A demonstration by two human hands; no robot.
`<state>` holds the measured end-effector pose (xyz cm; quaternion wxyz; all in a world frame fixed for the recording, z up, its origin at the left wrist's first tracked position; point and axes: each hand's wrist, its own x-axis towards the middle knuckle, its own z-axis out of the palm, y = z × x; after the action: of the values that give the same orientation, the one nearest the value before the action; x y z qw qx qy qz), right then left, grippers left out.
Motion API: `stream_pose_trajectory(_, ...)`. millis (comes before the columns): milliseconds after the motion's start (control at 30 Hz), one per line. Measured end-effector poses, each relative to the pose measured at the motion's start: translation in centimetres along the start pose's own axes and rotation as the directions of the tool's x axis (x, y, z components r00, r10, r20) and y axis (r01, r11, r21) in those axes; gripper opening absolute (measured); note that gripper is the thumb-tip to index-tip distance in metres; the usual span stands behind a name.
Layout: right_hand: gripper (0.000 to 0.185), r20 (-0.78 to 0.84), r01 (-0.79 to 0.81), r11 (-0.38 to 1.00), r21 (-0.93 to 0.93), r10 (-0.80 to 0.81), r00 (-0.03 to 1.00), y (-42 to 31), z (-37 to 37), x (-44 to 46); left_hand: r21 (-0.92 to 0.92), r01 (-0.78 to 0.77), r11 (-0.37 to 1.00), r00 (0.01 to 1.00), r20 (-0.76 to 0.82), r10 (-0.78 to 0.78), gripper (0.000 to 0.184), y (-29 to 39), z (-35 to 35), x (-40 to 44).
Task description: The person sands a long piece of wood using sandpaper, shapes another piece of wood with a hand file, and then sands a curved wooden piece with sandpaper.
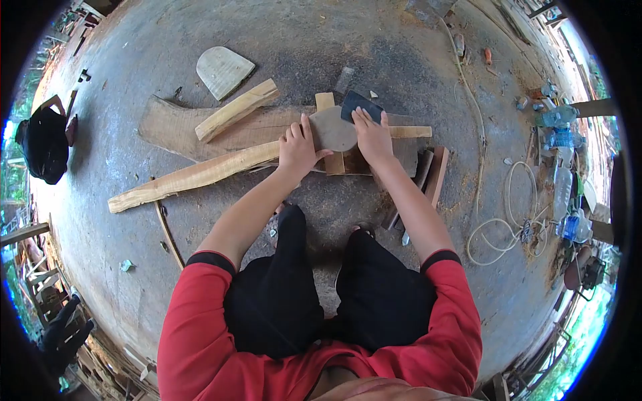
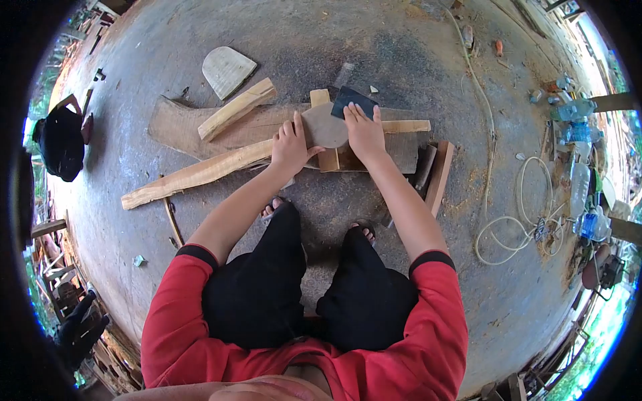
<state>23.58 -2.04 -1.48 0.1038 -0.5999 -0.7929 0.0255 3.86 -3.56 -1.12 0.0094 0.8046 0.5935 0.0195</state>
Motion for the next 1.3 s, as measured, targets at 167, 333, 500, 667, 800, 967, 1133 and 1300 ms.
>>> stream_pose_trajectory(167, 0.034, -0.056, 0.008, 1.000, 0.019, -0.006, 0.998, -0.2, -0.7, -3.7, -0.001, 0.003, 1.000, 1.000, 0.028, -0.003, 0.104, 0.0, -0.2, 0.0)
stream_pose_trajectory(333, 0.033, -0.024, -0.075, 0.997, 0.029, 0.076, 0.997, -0.7, -1.0, -2.2, 0.002, -0.003, 1.000, 0.999, -0.032, 0.003, 0.105, 0.0, 0.2, 0.0)
stream_pose_trajectory(500, 0.032, 0.106, -0.161, 0.987, 0.019, 0.158, 0.982, -0.8, -0.7, -0.3, 0.001, -0.060, 0.998, 0.995, -0.079, 0.060, 0.104, -0.4, 0.3, 0.0)
stream_pose_trajectory(667, 0.032, -0.109, -0.076, 0.997, 0.028, 0.078, 0.991, -1.0, 0.0, -4.0, -0.021, -0.066, 0.998, 0.993, -0.095, 0.064, 0.104, -0.5, 0.4, -0.1)
stream_pose_trajectory(800, 0.033, -0.008, -0.139, 0.984, 0.113, 0.141, 0.990, -1.4, -1.5, -4.6, -0.026, -0.044, 0.999, 0.997, -0.062, 0.043, 0.104, -0.2, 0.3, 0.0)
stream_pose_trajectory(967, 0.032, 0.149, -0.308, 0.941, 0.139, 0.288, 0.946, -1.5, -2.5, -0.7, -0.048, -0.031, 0.998, 0.998, -0.060, 0.028, 0.103, -0.3, 0.6, 0.0)
stream_pose_trajectory(1133, 0.031, -0.046, -0.186, 0.976, 0.117, 0.192, 0.980, -1.4, -0.4, -0.5, -0.058, -0.024, 0.998, 0.999, -0.044, 0.022, 0.103, -0.3, 0.2, -0.1)
stream_pose_trajectory(1300, 0.029, -0.186, -0.101, 0.979, 0.179, 0.134, 0.973, -0.8, -0.5, -4.6, -0.045, -0.041, 0.998, 0.999, -0.027, 0.039, 0.102, -0.3, 0.1, 0.1)
